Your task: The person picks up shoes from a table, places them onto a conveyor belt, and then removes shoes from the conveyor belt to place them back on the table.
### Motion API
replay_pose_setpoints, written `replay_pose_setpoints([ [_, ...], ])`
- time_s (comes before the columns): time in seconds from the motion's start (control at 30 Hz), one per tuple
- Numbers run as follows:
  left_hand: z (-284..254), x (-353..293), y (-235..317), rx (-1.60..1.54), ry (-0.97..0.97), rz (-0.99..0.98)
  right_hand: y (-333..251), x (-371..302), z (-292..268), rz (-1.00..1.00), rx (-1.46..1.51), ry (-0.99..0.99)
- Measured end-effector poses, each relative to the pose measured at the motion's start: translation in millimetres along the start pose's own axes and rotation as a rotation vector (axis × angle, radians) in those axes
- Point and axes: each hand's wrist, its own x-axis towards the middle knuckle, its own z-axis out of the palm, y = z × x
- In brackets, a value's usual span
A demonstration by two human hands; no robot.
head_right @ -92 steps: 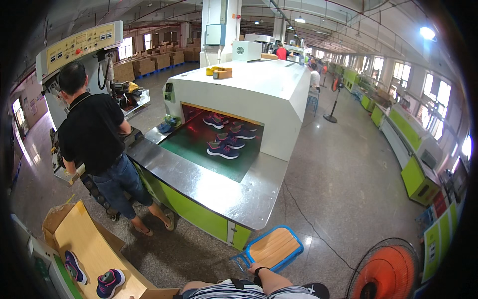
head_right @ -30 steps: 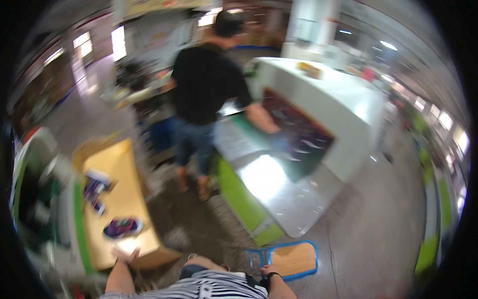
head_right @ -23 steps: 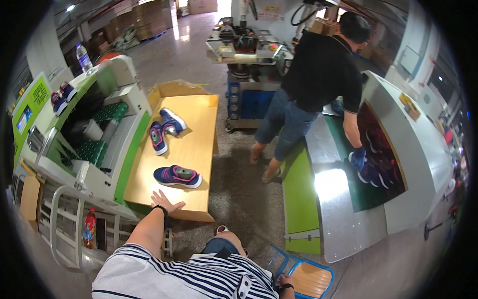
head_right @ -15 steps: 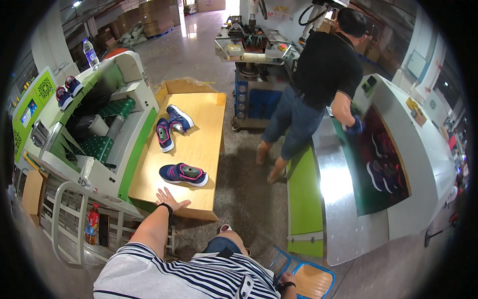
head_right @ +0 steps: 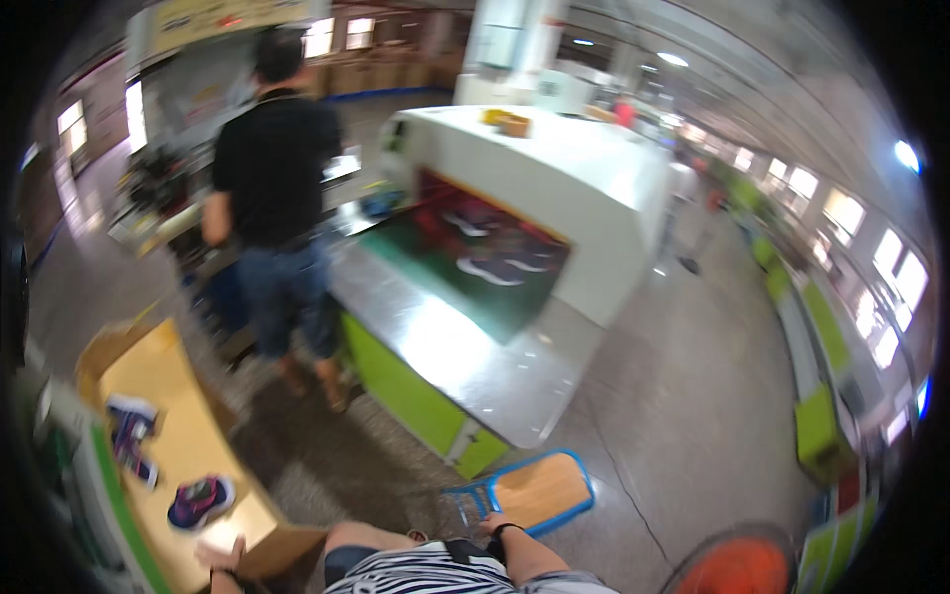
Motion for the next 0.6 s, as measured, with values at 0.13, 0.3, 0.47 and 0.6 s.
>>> replay_pose_setpoints([
  [0.13, 50.0, 54.2, -42.6, -0.057, 0.086, -0.333, -27.7, -24.8, -9.7, -0.016, 0.094, 0.11],
  [0.3, 46.6, 61.9, -29.3, -0.009, 0.037, -0.346, -30.6, -25.5, -16.7, -0.01, 0.139, 0.112],
  [0.47, 46.4, 56.2, -29.0, -0.043, 0.053, -0.365, -40.2, -16.0, -11.7, 0.017, 0.096, 0.126],
  [0.6, 46.4, 55.9, -34.1, -0.074, 0.085, -0.309, -67.4, -22.0, -18.9, -0.026, 0.003, 0.088],
])
